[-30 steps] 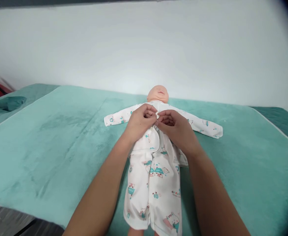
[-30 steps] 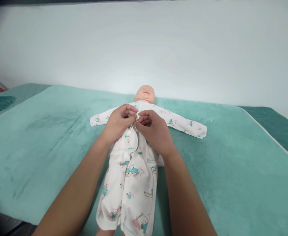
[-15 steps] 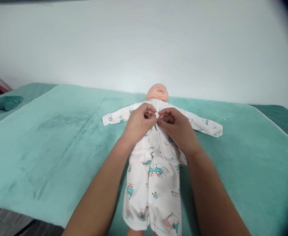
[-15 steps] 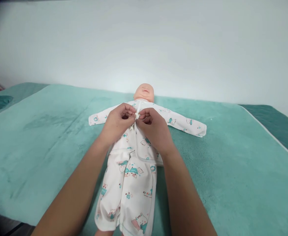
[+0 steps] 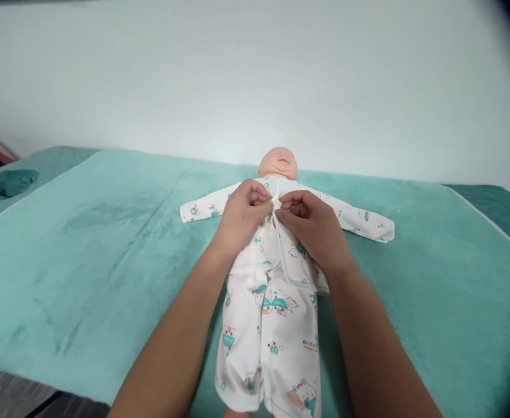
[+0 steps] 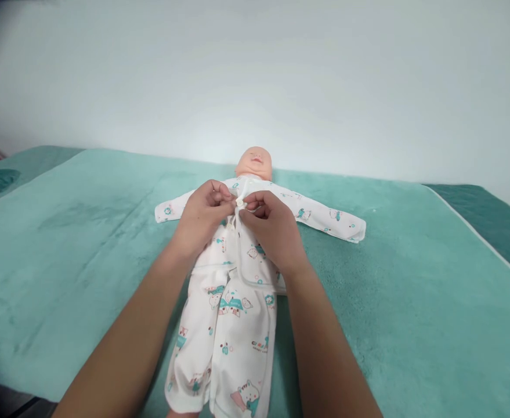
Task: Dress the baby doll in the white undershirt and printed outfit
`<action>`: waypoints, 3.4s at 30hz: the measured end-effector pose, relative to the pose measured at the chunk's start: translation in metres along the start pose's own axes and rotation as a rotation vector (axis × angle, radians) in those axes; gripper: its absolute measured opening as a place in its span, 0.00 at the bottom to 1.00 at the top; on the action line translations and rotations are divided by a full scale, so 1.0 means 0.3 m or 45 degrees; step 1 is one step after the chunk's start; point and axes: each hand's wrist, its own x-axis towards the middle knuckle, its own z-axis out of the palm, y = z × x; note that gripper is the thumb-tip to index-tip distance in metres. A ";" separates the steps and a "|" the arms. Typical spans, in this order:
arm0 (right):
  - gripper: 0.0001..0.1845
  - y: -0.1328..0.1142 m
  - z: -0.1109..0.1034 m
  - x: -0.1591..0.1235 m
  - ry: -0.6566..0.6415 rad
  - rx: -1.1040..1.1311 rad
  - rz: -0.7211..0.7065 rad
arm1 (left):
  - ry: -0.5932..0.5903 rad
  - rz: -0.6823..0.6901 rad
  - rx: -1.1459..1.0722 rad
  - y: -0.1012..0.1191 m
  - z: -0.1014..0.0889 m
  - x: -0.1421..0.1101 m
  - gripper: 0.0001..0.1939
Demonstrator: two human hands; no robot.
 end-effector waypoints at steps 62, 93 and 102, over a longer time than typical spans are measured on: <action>0.19 -0.051 -0.028 -0.065 -0.232 0.227 0.155 | -0.564 -0.092 -0.006 0.061 -0.122 -0.027 0.05; 0.13 -0.040 -0.060 -0.063 -0.487 0.135 0.194 | -0.620 -0.080 0.137 0.064 -0.102 -0.032 0.08; 0.09 -0.037 -0.063 -0.057 -0.519 0.247 0.180 | -0.642 -0.061 -0.011 0.054 -0.110 -0.029 0.08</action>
